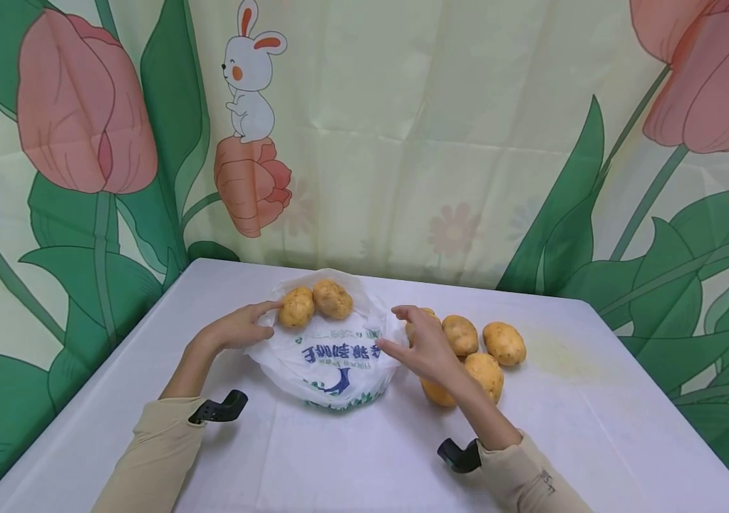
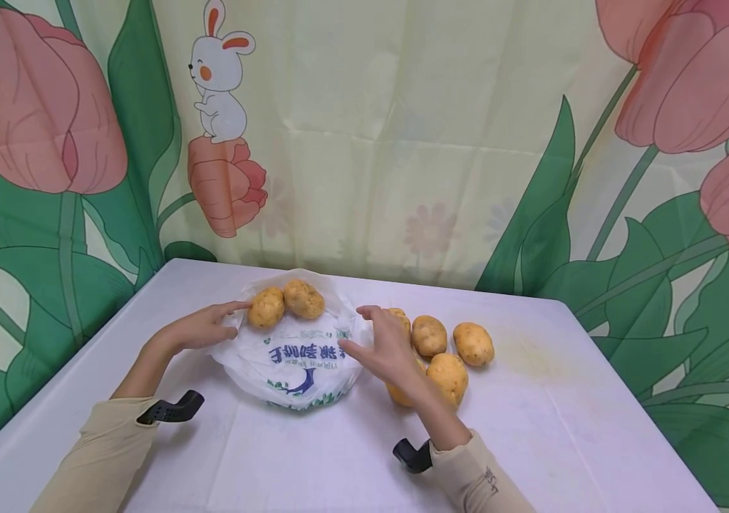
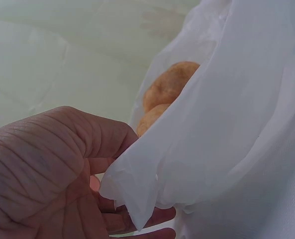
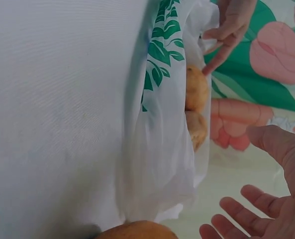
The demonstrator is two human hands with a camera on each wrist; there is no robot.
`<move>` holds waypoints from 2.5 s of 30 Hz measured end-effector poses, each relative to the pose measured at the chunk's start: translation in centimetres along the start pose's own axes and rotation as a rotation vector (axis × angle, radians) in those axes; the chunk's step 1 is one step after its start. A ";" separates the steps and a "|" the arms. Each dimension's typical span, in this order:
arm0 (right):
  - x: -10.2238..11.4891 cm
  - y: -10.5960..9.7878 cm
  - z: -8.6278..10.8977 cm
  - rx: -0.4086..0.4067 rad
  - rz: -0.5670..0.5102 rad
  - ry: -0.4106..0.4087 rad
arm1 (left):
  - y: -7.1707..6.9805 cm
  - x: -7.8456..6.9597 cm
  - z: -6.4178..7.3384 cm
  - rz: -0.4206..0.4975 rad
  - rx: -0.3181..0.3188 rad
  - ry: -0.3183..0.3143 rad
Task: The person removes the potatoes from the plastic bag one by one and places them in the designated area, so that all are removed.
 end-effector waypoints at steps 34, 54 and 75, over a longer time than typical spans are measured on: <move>2.7 2.8 -5.2 0.059 0.021 0.017 | 0.0 -0.2 0.2 -0.004 0.008 0.008; 3.6 4.2 -8.0 0.110 0.020 0.024 | -0.1 0.2 -0.1 -0.016 -0.010 0.016; 3.1 4.5 -10.7 0.114 0.037 0.074 | 0.1 0.0 0.1 -0.004 -0.002 -0.008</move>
Point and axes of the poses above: each hand's wrist, its own z-axis away from the middle knuckle, its own y-axis out of the palm, x = y × z, the point moved 1 cm from there along -z, towards the middle knuckle, and after that the axes turned 10 degrees about x, right-handed, at the moved point
